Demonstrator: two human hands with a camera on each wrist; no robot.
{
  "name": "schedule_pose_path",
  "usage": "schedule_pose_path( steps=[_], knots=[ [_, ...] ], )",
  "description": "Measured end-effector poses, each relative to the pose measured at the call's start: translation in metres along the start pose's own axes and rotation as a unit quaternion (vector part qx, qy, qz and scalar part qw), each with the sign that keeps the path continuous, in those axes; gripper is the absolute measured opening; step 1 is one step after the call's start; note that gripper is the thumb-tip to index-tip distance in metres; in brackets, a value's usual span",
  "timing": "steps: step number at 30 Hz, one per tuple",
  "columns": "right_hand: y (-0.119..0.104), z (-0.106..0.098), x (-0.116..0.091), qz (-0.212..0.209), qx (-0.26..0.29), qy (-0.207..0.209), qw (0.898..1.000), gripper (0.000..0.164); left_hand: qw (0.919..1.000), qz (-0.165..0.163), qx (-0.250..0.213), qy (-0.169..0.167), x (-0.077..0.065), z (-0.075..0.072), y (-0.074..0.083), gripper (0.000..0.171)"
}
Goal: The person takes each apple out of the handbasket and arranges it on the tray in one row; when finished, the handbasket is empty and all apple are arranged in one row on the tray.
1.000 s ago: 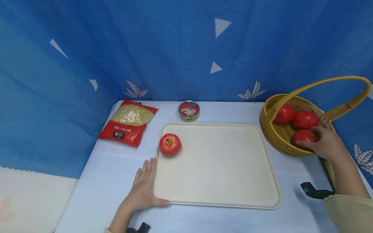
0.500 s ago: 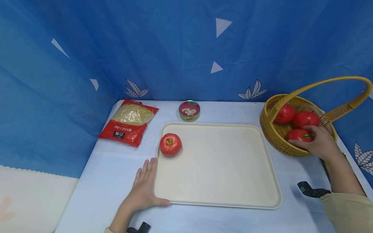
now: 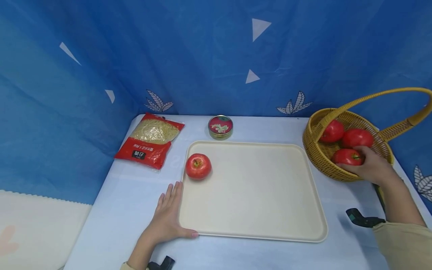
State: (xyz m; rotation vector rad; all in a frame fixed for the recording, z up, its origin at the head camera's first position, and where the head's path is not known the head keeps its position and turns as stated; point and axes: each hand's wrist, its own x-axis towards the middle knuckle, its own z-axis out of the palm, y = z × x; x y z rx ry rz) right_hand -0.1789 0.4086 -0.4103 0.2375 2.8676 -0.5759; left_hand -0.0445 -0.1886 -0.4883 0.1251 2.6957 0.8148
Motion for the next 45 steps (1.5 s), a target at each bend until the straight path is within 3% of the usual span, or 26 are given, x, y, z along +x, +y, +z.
schedule_pose_path(
  steps=[7,15,22,28,35,39,45],
  knots=[
    [-0.003,0.004,-0.004,0.009,0.018,0.061,0.998,0.107,1.0000,0.007,-0.001,0.005,0.000,0.000,0.002,0.157],
    [-0.029,-0.001,-0.025,0.019,0.066,0.163,0.984,0.096,1.0000,0.004,0.002,0.001,0.000,-0.001,0.002,0.157],
    [-0.074,-0.001,-0.055,-0.058,0.104,0.198,0.973,0.094,1.0000,0.000,0.004,0.003,0.000,-0.001,0.001,0.158],
    [-0.120,0.012,-0.068,-0.147,0.117,0.178,0.966,0.094,1.0000,0.002,0.004,0.003,-0.001,-0.001,0.001,0.158],
    [-0.171,0.054,-0.061,-0.223,0.141,0.106,0.959,0.087,1.0000,0.001,0.004,0.000,-0.001,-0.001,0.001,0.158],
    [-0.198,0.079,-0.054,-0.241,0.146,0.057,0.958,0.084,1.0000,0.001,0.004,0.000,0.000,-0.001,0.000,0.157],
    [-0.232,0.107,-0.050,-0.234,0.146,-0.006,0.961,0.087,1.0000,0.001,-0.002,-0.003,0.000,0.000,0.000,0.155]
  ],
)
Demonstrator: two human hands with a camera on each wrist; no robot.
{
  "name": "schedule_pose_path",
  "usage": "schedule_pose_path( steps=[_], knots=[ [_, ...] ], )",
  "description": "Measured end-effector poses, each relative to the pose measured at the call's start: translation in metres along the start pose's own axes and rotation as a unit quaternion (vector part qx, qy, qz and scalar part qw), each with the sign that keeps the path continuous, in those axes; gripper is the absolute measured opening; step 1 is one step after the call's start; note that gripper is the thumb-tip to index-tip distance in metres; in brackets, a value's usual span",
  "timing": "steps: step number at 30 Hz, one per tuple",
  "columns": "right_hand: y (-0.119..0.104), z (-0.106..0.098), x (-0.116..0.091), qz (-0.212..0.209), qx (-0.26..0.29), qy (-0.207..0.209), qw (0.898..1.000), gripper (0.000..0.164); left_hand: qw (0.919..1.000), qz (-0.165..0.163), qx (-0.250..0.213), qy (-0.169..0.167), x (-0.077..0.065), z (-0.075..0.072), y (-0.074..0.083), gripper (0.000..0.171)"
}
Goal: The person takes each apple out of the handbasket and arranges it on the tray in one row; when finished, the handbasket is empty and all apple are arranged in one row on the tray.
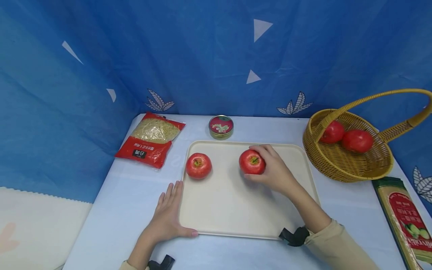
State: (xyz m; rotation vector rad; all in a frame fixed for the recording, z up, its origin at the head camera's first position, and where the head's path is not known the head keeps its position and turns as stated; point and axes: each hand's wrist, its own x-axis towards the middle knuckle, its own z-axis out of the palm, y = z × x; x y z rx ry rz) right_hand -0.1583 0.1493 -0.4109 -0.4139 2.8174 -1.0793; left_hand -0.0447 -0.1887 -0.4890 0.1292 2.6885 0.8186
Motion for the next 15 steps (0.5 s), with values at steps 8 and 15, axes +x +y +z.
schedule_pose_path(
  steps=[8,15],
  knots=[
    [-0.015,0.030,0.013,0.013,-0.012,-0.027,0.999,0.087,1.0000,-0.001,0.004,0.001,-0.001,-0.001,0.001,0.156],
    [-0.024,0.043,0.021,0.007,-0.028,-0.045,0.999,0.088,0.9999,0.006,0.005,0.011,-0.001,-0.002,0.002,0.157]
  ],
)
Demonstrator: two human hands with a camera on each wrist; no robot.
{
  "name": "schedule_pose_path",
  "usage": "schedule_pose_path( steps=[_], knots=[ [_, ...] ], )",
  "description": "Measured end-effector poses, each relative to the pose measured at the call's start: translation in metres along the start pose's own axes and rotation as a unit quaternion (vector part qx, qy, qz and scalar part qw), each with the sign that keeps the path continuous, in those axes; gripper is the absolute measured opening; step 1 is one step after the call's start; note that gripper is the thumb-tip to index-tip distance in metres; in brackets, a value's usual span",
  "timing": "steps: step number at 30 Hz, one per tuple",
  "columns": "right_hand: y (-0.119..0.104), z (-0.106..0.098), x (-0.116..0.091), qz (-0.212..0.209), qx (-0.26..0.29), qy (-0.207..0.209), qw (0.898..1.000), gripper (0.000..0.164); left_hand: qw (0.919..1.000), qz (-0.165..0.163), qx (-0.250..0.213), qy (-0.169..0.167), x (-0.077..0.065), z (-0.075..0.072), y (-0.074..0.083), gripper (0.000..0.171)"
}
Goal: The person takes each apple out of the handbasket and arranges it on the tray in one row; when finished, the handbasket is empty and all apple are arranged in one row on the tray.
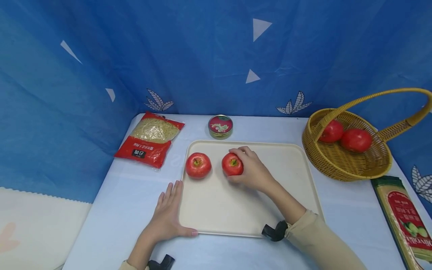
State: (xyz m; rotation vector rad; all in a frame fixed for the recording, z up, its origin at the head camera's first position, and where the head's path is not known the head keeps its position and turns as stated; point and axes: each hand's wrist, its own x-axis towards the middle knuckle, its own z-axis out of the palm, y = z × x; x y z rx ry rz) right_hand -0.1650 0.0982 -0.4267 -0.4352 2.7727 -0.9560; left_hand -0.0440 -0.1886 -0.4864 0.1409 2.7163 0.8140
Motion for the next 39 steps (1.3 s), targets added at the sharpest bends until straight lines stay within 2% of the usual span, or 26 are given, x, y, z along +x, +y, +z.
schedule_pose_path(
  steps=[12,27,39],
  knots=[
    [-0.001,0.006,0.009,0.003,-0.004,-0.015,1.000,0.088,0.9999,0.005,0.008,0.007,0.001,0.002,-0.003,0.157],
    [0.008,0.007,0.007,0.031,0.069,-0.052,0.996,0.092,1.0000,-0.005,0.000,-0.004,0.001,0.001,-0.001,0.158],
    [0.013,0.007,0.008,0.031,0.066,-0.054,0.996,0.097,0.9999,-0.009,-0.003,-0.011,0.001,0.002,-0.001,0.157]
  ],
)
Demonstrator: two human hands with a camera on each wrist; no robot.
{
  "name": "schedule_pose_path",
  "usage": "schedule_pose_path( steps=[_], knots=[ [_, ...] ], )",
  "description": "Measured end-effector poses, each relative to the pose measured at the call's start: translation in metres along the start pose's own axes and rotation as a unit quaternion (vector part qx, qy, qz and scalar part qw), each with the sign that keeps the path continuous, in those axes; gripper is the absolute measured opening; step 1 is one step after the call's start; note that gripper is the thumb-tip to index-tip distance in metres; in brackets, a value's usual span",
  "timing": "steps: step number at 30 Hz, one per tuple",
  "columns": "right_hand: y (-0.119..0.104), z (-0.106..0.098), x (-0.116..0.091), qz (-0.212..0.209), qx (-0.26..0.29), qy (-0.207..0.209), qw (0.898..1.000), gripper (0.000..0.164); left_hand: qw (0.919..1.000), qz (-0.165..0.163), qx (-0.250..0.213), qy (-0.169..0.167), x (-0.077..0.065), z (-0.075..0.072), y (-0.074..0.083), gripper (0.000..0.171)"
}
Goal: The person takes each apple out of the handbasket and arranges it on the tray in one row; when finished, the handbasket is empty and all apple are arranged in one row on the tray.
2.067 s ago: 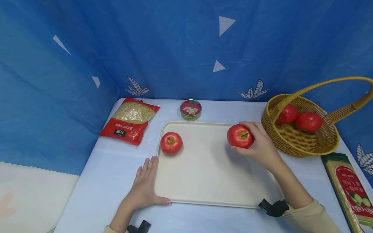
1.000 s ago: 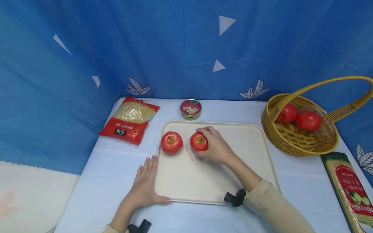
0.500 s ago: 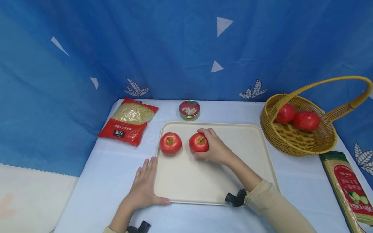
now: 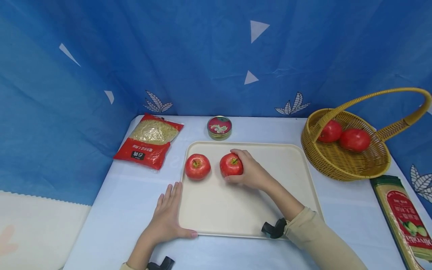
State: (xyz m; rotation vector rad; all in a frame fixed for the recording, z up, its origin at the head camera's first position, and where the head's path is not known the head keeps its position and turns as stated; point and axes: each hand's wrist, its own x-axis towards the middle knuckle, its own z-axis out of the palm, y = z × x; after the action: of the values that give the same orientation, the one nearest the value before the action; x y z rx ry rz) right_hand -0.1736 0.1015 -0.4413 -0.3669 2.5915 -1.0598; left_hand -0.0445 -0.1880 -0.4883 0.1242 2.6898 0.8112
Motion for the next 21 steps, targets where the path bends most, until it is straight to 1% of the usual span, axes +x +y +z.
schedule_pose_path(
  steps=[5,10,13,16,18,21],
  knots=[
    [0.000,-0.003,-0.004,-0.002,-0.016,0.004,1.000,0.101,1.0000,-0.001,-0.001,0.001,0.000,0.000,0.000,0.156],
    [0.001,-0.015,-0.018,-0.022,-0.046,0.034,0.998,0.098,1.0000,-0.004,0.003,-0.003,0.001,0.000,0.000,0.157],
    [0.003,-0.027,-0.032,-0.033,-0.045,0.057,0.997,0.092,1.0000,-0.005,0.006,-0.001,0.001,0.001,-0.001,0.158],
    [0.009,-0.042,-0.048,-0.046,-0.036,0.079,0.995,0.088,0.9999,0.000,0.010,0.007,0.001,0.001,-0.001,0.159],
    [0.016,-0.054,-0.058,-0.059,-0.040,0.104,0.992,0.085,0.9999,0.003,0.011,0.012,0.001,0.001,-0.001,0.159],
    [0.028,-0.072,-0.075,-0.078,-0.048,0.150,0.984,0.079,0.9998,0.005,0.012,0.013,0.000,0.001,-0.002,0.158]
  ],
)
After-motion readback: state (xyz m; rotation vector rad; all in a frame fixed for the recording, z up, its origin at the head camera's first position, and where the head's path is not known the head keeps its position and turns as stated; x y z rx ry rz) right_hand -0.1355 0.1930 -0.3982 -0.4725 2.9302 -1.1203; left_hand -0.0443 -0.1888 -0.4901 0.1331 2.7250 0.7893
